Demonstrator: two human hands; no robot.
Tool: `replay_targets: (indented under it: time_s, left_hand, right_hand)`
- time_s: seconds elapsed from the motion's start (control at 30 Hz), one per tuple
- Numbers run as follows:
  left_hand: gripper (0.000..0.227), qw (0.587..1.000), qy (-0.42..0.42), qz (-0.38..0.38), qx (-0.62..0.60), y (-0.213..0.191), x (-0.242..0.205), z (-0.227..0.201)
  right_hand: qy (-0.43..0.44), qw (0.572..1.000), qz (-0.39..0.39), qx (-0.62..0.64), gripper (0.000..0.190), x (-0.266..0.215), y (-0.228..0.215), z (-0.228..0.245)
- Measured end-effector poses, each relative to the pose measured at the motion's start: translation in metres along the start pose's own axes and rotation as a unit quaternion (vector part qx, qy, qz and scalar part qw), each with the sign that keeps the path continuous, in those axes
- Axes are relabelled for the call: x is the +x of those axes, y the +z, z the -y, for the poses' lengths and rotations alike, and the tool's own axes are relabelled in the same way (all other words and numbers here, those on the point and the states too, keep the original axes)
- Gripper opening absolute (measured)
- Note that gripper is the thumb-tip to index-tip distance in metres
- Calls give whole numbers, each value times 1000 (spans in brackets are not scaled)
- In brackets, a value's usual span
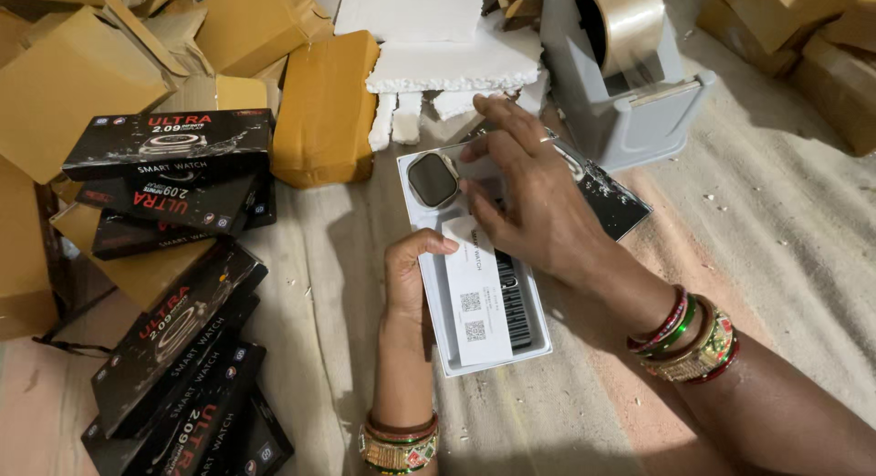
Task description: The person unpacks smartwatch boxes, places the watches and accessories into cardboard shipping boxes, and seals them with tape. The process is repeated for multiple units.
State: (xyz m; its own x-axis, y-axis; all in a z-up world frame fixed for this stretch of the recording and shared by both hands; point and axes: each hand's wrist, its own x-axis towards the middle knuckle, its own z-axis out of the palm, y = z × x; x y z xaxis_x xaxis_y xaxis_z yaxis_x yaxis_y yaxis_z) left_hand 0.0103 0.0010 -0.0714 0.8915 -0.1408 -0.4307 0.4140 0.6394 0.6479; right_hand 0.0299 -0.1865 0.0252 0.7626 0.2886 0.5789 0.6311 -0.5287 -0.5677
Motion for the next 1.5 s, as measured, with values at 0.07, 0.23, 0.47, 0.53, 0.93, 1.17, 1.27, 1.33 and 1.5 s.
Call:
replay_targets:
  time_s: [0.07,0.23,0.47,0.53,0.93,1.17,1.27,1.33,1.5]
  left_hand:
    - [14,1000,-15,-11,12,-1,0,0]
    - [18,1000,18,5,-1,4,-1,-5]
    - [28,997,-2,33,65,13,-5,-4]
    - [32,996,-8,60,61,10,-2,-1]
    - [59,971,195,50,-130,12,-6,-28]
    - [73,927,308,115,-177,8,-18,-49]
    - [75,916,311,88,-236,1,-11,-49]
    - [77,918,302,74,-248,-2,-6,-45]
    - [81,938,294,53,-173,-2,1,-27]
  right_hand:
    - [-7,1000,25,-16,21,2,-1,-4]
    - [-10,999,43,-31,17,2,1,-9]
    - [28,998,53,13,11,3,5,-11]
    - [36,997,56,32,13,2,7,-9]
    - [48,981,73,-175,54,5,-27,-25]
    - [270,899,274,-208,107,7,-23,-13]
    - [329,909,252,-40,97,11,-34,-13]
    - [346,910,224,37,90,13,-44,-14]
    - [276,939,179,101,88,15,-52,-7]
